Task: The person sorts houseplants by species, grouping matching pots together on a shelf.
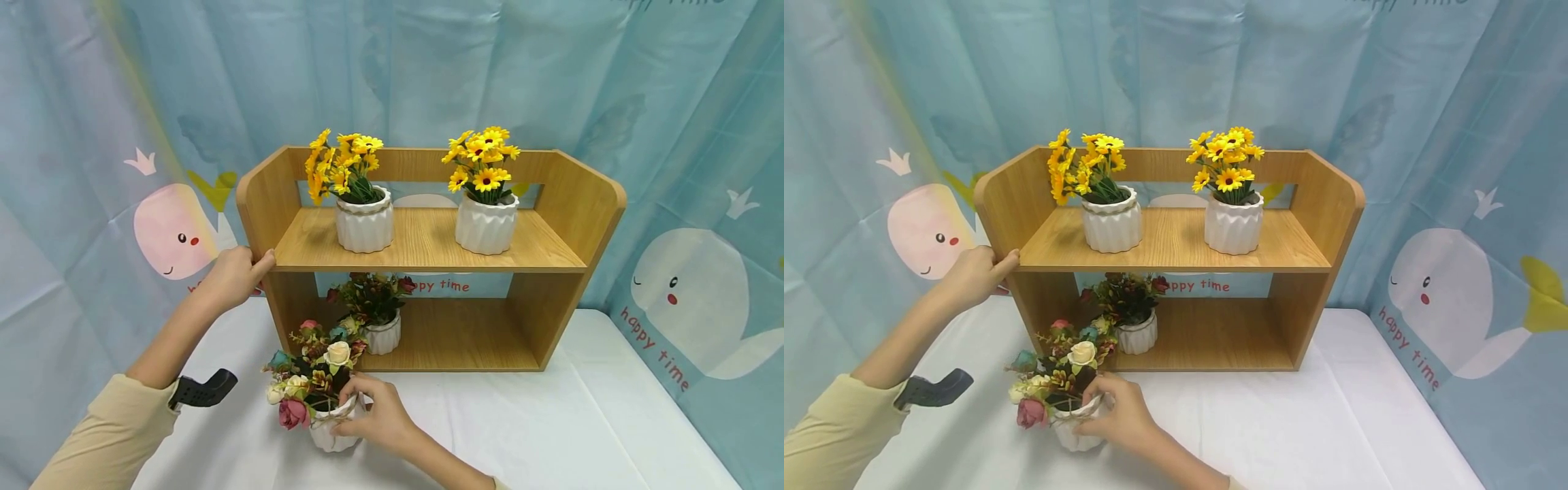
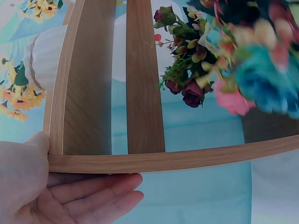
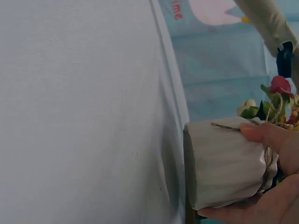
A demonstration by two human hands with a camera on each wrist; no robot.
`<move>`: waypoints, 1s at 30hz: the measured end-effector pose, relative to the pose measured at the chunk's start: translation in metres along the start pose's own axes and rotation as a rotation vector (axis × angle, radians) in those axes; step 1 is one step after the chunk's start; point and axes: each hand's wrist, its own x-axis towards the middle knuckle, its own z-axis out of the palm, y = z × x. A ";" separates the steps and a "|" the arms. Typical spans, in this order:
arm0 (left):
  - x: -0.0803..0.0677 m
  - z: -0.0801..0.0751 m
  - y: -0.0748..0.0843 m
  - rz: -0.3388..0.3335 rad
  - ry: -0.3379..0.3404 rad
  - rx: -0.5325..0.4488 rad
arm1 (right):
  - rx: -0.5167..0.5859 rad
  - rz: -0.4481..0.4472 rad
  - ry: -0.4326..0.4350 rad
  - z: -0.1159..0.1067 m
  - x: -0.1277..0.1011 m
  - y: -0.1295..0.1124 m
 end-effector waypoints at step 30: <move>-0.001 0.000 0.001 -0.020 -0.008 -0.005 | 0.012 0.053 0.115 -0.086 -0.070 0.001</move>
